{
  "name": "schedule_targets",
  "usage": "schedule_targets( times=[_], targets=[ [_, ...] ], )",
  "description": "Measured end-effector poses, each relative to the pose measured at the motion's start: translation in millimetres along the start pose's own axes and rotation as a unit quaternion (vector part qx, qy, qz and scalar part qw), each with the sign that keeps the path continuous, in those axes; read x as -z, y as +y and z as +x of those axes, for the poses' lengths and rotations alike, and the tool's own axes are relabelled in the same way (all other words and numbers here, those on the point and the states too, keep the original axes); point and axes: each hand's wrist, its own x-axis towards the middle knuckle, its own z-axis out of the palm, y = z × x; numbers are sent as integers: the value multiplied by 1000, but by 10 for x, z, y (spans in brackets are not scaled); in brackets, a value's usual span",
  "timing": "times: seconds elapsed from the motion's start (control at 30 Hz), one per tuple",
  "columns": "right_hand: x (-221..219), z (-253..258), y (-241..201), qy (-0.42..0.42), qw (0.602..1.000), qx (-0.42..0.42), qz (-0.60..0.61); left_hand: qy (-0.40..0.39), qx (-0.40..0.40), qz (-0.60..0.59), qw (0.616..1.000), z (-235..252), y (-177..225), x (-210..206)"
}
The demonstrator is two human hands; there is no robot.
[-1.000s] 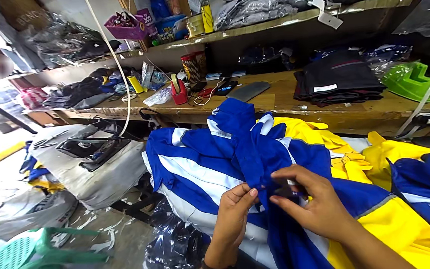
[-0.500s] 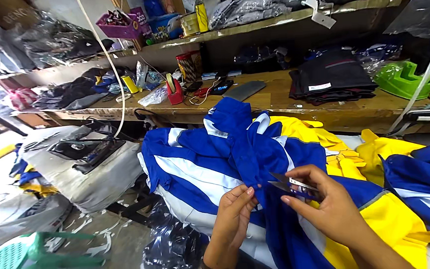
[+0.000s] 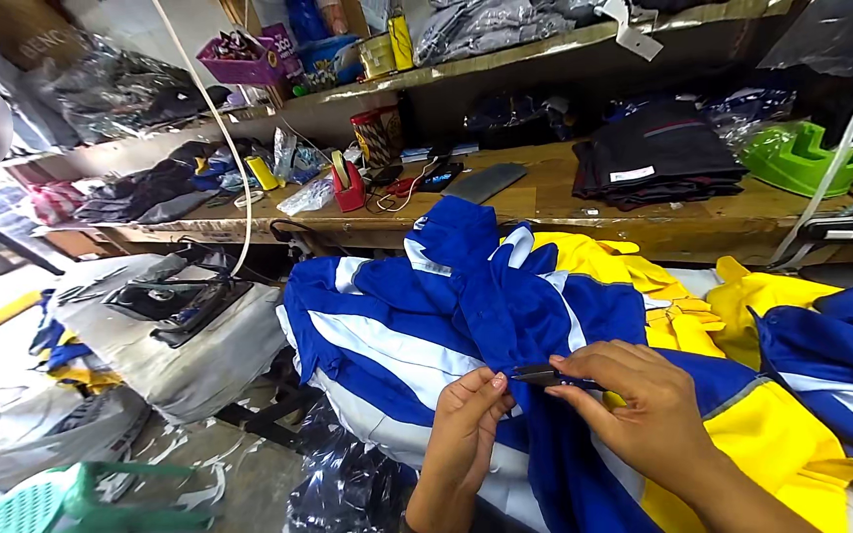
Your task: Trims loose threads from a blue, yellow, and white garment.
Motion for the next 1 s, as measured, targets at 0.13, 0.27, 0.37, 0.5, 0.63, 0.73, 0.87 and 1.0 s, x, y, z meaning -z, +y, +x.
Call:
schedule_targets(
  times=[0.13, 0.27, 0.37, 0.5, 0.63, 0.73, 0.87, 1.0],
  targets=[
    [-1, -18, 26, -14, 999, -33, 37, 6, 5, 0, 1000, 0, -7, -17],
    [-15, -47, 60, -33, 991, -86, 96, 7, -6, 11, 1000, -6, -41, -17],
    [-16, -58, 56, -31, 990, -95, 100, 9, -20, 17, 1000, -10, -63, -33],
    [-28, -80, 62, -24, 988, -102, 111, 13, -23, 16, 1000, -12, -77, -59],
    [-27, -114, 37, -30, 979, -131, 150, 19, -28, 12, 999, -9, -109, -76],
    [-58, -185, -48, 9, 975, -161, 154, 27, -50, 11, 998, -16, -148, -104],
    [-133, -287, -133, 67, 968, -191, 148, 33, -70, 2, 997, -12, -235, -152],
    [-165, -312, -174, 86, 962, -215, 141, 36, -84, -1, 996, -10, -291, -188]
  ],
)
